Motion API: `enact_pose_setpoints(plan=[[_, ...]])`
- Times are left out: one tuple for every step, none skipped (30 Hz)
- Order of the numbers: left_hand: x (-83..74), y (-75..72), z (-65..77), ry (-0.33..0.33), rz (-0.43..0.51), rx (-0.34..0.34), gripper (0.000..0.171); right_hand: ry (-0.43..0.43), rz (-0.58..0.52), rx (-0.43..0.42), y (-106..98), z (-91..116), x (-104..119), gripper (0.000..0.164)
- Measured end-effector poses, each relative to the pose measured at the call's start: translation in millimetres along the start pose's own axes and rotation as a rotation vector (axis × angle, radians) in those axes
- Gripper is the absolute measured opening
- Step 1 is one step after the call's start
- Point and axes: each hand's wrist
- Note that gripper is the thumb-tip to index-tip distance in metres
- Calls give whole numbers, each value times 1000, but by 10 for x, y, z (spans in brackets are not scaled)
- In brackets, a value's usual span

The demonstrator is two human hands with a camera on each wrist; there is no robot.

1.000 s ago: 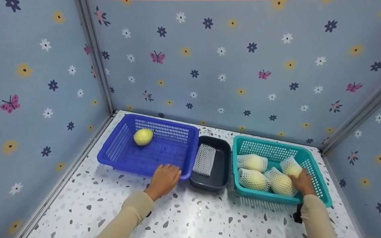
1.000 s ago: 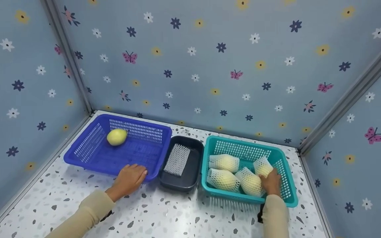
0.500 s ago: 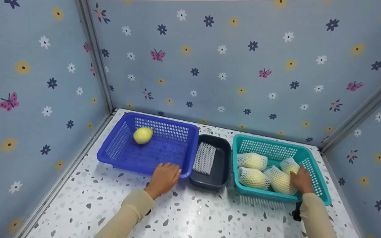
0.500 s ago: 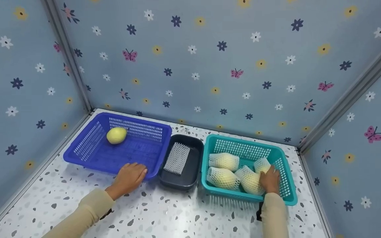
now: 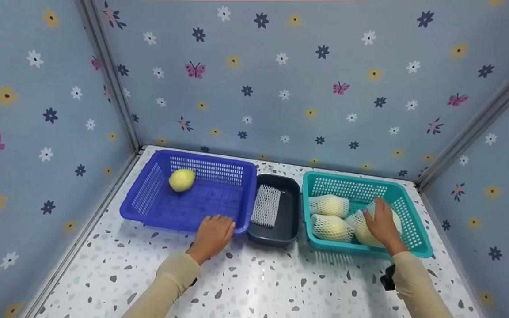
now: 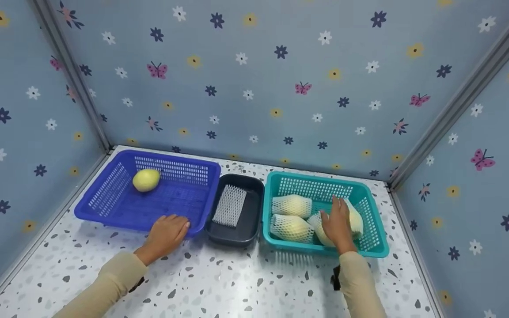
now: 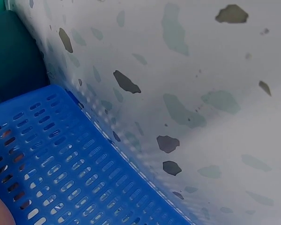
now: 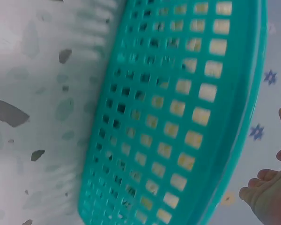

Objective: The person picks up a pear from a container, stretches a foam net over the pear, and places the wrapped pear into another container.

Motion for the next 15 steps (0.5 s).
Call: enact_pose_setpoints(plan=[[3, -2, -1, -1, -4, -1, 32, -30, -1, -15, 24, 13, 47, 58], [5, -4, -2, -2, -7, -1, 32, -58, -6, -26, 45, 30, 97, 57], [8, -2, -3, 2, -11, -4, 31, -81, -9, -38, 69, 55, 146, 56], [11, 2, -3, 6, -16, -8, 31, -104, -19, -46, 91, 82, 196, 54], [13, 9, -4, 14, -18, -17, 29, -125, -26, -51, 113, 115, 249, 53], [17, 17, -5, 23, -20, -26, 27, -140, -29, -52, 136, 149, 300, 53], [19, 23, -4, 32, -23, -36, 25, -152, -31, -54, 165, 183, 348, 52], [21, 28, -5, 41, -21, -47, 24, -164, -36, -52, 191, 218, 403, 51], [22, 31, -5, 47, -21, -53, 25, -174, -37, -51, 221, 253, 455, 50], [22, 32, -5, 51, -17, -56, 25, -185, -38, -54, 256, 285, 504, 48], [23, 32, -5, 54, -15, -60, 25, -194, -36, -60, 291, 318, 558, 46], [22, 27, -4, 52, -9, -55, 27, -204, -31, -67, 330, 347, 608, 43], [23, 23, -2, 48, -10, -50, 28, -221, -22, -78, 373, 373, 652, 40], [23, 19, -2, 41, -9, -44, 28, -239, -13, -83, 414, 395, 694, 37], [23, 13, -1, 33, -9, -39, 29, -254, 0, -84, 458, 415, 732, 35]])
Point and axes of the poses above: each hand's wrist, its own z-axis away from the middle knuckle, its own y-axis out of the palm, x = y × z, and after that the axes turned 10 degrees about z, right-handed
